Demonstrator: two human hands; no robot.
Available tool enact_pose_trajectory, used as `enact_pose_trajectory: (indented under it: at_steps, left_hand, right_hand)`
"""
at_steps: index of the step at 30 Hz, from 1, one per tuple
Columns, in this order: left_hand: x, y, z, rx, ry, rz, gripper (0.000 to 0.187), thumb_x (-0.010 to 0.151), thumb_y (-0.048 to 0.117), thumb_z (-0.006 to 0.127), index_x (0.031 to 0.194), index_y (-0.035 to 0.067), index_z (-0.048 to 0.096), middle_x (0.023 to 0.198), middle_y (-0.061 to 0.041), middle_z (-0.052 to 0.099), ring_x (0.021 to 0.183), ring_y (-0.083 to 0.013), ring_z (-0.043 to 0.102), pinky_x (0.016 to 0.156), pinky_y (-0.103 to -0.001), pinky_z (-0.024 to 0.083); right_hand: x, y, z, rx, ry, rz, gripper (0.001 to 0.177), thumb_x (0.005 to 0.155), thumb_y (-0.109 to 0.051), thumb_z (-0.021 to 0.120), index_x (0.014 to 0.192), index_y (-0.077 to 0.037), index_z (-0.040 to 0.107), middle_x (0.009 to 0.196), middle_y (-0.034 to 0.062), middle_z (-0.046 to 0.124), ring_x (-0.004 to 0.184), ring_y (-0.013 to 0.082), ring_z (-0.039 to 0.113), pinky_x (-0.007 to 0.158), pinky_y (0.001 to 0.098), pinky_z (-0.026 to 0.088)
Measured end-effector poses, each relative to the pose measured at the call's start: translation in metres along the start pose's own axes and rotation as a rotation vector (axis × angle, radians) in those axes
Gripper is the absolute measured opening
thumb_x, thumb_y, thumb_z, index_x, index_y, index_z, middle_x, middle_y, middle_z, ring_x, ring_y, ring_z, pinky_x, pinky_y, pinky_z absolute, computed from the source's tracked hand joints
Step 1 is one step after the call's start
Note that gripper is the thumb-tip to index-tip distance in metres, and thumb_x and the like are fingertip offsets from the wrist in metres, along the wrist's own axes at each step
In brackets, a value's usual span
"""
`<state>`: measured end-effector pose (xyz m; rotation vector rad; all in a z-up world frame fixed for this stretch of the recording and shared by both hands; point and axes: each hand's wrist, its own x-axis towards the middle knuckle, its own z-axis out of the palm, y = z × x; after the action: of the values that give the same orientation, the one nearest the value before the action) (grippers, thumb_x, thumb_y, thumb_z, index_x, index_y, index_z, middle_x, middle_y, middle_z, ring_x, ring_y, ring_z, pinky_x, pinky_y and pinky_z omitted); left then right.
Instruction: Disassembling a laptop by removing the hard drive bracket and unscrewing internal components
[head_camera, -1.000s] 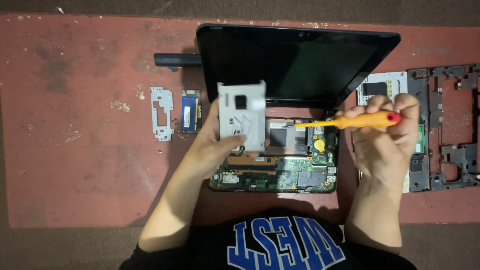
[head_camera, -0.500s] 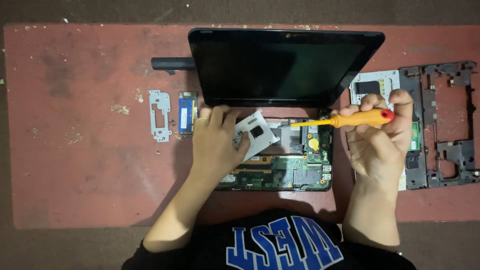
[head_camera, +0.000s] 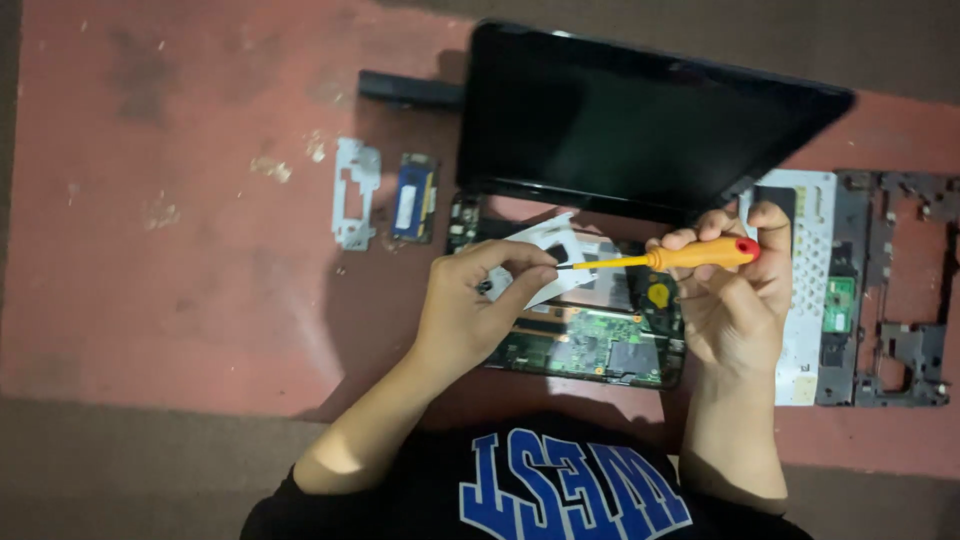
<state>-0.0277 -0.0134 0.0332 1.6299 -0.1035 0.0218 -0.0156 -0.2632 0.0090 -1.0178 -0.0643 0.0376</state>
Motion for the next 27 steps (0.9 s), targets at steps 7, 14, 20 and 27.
enact_pose_trajectory:
  at_steps: [7,14,20,27]
  left_hand:
    - [-0.027,-0.018,-0.057,0.36,0.138,0.158,0.007,0.087,0.01,0.073,0.093,0.011,0.069,0.094,-0.001,0.074,0.083,-0.0179,0.071,0.083,-0.032,0.048]
    - [-0.068,-0.053,-0.13,0.825,0.366,-0.022,0.012,0.089,0.008,0.067,0.097,0.015,0.07,0.094,-0.004,0.063,0.087,-0.0283,0.056,0.077,-0.041,0.039]
    - [-0.067,-0.061,-0.138,0.811,0.409,-0.072,0.012,0.087,0.013,0.072,0.094,0.022,0.072,0.09,0.004,0.062,0.088,-0.0235,0.054,0.075,-0.04,0.036]
    - [-0.063,-0.065,-0.136,0.828,0.388,-0.063,0.01,0.087,0.017,0.076,0.094,0.025,0.075,0.091,0.009,0.065,0.088,-0.0211,0.051,0.074,-0.038,0.031]
  right_hand:
    - [0.001,0.013,-0.002,-0.045,-0.029,0.027,0.043,0.091,0.009,0.052,0.125,-0.016,0.045,0.113,0.0105,0.053,0.107,0.0291,0.062,0.107,0.0547,0.05]
    - [0.004,0.011,-0.014,-0.143,-0.012,0.044,0.05,0.094,0.011,0.047,0.133,-0.021,0.05,0.123,0.0087,0.058,0.113,0.0256,0.062,0.117,0.0538,0.05]
    - [0.012,0.005,-0.013,-0.215,0.045,0.063,0.052,0.094,0.008,0.047,0.135,-0.024,0.047,0.124,0.0067,0.055,0.115,0.0262,0.059,0.118,0.0605,0.051]
    - [0.011,0.0,-0.011,-0.288,0.052,0.074,0.053,0.095,0.008,0.045,0.136,-0.024,0.046,0.123,0.0062,0.052,0.115,0.024,0.058,0.119,0.0601,0.052]
